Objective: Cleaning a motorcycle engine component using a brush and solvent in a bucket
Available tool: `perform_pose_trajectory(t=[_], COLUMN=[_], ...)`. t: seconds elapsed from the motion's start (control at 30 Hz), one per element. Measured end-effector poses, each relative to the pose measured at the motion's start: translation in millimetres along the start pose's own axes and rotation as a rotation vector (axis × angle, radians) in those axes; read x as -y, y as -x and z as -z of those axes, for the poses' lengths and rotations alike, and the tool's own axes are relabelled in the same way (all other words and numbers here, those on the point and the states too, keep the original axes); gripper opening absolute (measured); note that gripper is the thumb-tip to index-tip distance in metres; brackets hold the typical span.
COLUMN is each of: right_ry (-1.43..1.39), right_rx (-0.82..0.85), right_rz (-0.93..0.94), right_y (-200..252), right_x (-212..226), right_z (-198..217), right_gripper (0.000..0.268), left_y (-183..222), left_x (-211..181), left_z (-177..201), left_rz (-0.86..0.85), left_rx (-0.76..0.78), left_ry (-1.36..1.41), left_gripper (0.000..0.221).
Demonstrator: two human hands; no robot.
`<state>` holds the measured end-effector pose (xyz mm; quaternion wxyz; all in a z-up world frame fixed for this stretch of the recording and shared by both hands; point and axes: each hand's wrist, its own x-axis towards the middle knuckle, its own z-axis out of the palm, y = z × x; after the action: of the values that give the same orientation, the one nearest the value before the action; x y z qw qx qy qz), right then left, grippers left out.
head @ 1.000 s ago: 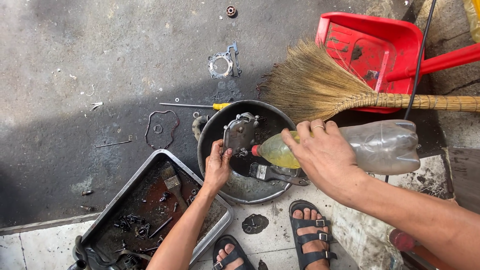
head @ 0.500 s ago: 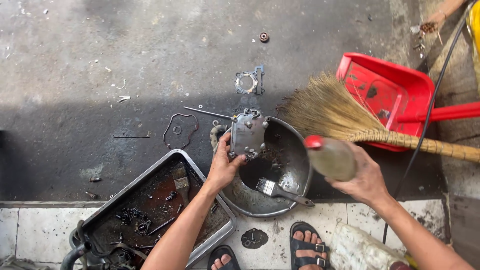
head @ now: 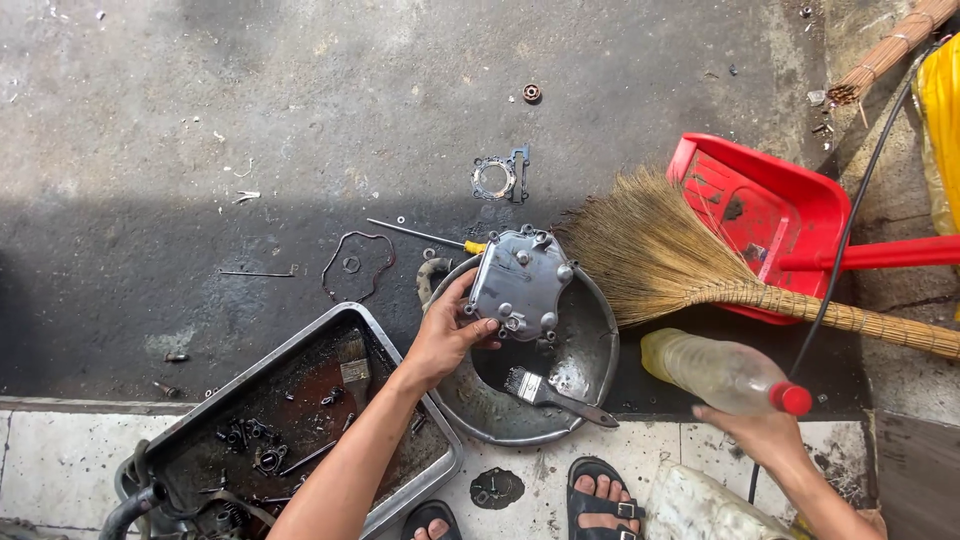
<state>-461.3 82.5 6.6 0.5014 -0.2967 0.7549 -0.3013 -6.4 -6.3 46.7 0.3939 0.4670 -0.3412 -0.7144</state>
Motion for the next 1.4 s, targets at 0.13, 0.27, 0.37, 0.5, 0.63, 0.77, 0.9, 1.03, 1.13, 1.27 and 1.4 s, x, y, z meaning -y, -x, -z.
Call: perform_pose_trajectory(t=[0.13,0.27,0.37,0.5,0.63,0.77,0.9,1.03,1.13,1.27,1.4], right_ry=[0.639,0.133,-0.356,-0.449,-0.442,-0.551,-0.621,-0.652,-0.659,-0.681,-0.668], right_rx=[0.351,0.487,0.565,0.488,0.45,0.488,0.55,0.55,0.547,0.538,0.51], right_rz=[-0.309,-0.053,0.132,0.12,0.144,0.131,0.116,0.122,0.103,0.091,0.112], right_y=[46.4,75.0,53.8,56.8,57.1,59.2,56.7,53.6,54.1,41.2,34.5], right_x=[30.4,109.0,105.7,106.0,95.8,98.0,92.9,87.9,93.1,80.6,75.3], right_z=[-20.5,-89.6,-124.6,-141.2,-139.6,-146.9,-144.0,-140.9,-138.7,-130.6,-128.6], right_gripper=[0.061,0.087,0.068,0.046,0.039,0.037,0.038,0.042,0.044,0.046,0.046], left_y=[3.9,4.6,4.7,11.0,2.6,1.6,11.0,13.5,12.3,5.7,-10.0], left_x=[-7.3,-5.5,1.9,3.0,39.7,54.5,24.6,13.7,20.4,29.3,89.4], left_z=[-4.6,-17.2,-31.1,-36.4,-22.9,-18.0,-24.3,-26.1,-24.4,-13.0,21.2], left_rz=[0.008,0.071,-0.008,0.002,0.047,0.094,0.082,0.044,0.06,0.057,-0.02], left_rx=[0.078,0.135,0.141,0.156,0.082,-0.016,0.045,0.083,0.073,-0.002,0.001], left_ry=[0.131,0.232,0.229,0.198,0.209,0.252,0.232,0.147,0.066,-0.307,-1.251], left_gripper=[0.082,0.086,0.089,0.092,0.098,0.095,0.097,0.098,0.085,0.058,0.032])
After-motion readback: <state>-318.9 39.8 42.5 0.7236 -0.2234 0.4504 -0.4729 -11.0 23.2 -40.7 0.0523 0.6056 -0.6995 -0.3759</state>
